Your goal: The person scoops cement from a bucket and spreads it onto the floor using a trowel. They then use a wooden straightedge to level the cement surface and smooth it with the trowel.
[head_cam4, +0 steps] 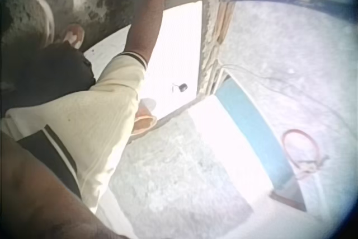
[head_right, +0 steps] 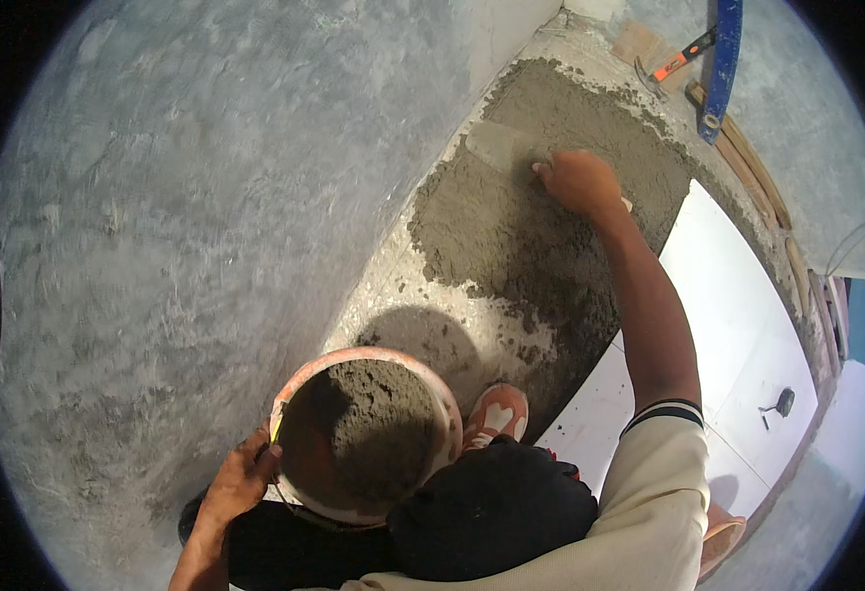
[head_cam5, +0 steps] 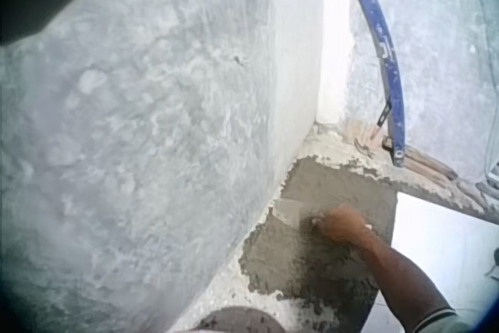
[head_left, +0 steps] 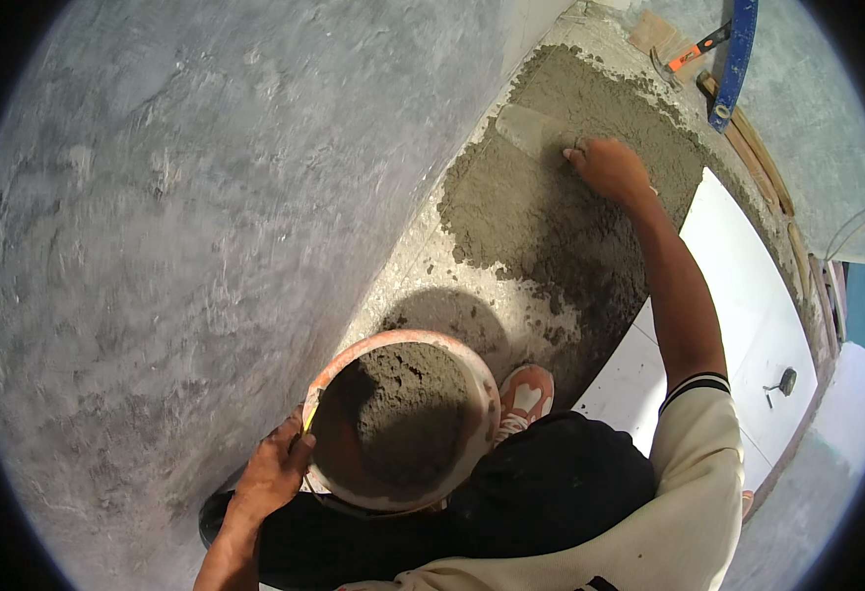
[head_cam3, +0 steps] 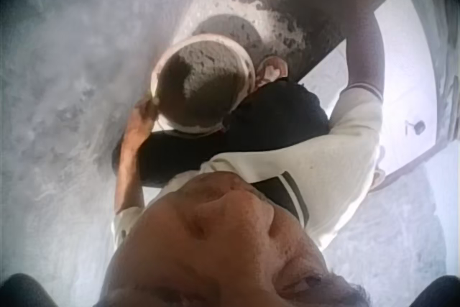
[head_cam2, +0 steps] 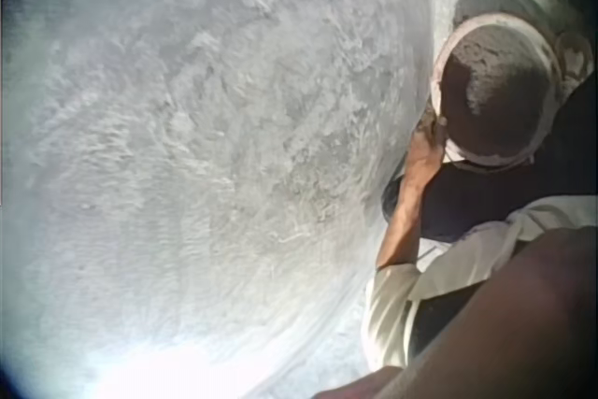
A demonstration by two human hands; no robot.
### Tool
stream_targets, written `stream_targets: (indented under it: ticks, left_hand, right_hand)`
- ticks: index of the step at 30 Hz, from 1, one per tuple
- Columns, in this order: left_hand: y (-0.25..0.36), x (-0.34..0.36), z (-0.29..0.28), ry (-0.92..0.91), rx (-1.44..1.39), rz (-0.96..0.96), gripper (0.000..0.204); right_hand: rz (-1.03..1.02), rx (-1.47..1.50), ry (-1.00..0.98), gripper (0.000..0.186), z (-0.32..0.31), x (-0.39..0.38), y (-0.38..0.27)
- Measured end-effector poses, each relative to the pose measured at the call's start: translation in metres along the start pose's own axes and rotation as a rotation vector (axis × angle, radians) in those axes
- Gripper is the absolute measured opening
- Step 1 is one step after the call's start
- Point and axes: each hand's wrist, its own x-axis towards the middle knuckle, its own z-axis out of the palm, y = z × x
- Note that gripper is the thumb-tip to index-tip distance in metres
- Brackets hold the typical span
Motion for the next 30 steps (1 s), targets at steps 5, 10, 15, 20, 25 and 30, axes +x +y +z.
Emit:
stream_targets:
  ticks: [5, 10, 15, 20, 25, 30]
  left_hand:
    - [0.023, -0.001, -0.005, -0.068, 0.063, -0.173, 0.049]
    - [0.028, -0.010, -0.009, -0.035, 0.050, -0.129, 0.048]
    - [0.005, 0.001, 0.000, -0.018, 0.045, 0.084, 0.047]
    - [0.025, -0.007, -0.008, -0.082, 0.043, -0.077, 0.047]
    - [0.008, -0.003, -0.005, -0.062, 0.082, -0.066, 0.045]
    - [0.004, -0.005, -0.009, -0.073, 0.013, 0.012, 0.046]
  right_hand:
    - [-0.057, 0.009, -0.117, 0.046, 0.013, -0.025, 0.009]
    - [0.116, 0.081, -0.092, 0.048, 0.001, -0.086, 0.020]
    - [0.335, 0.159, 0.078, 0.052, 0.024, -0.073, 0.117]
    - [0.158, 0.057, -0.077, 0.048, 0.038, -0.091, 0.074]
    - [0.279, 0.157, -0.028, 0.047, 0.024, -0.121, 0.052]
    - [0.067, 0.039, -0.110, 0.045, 0.025, -0.127, 0.024]
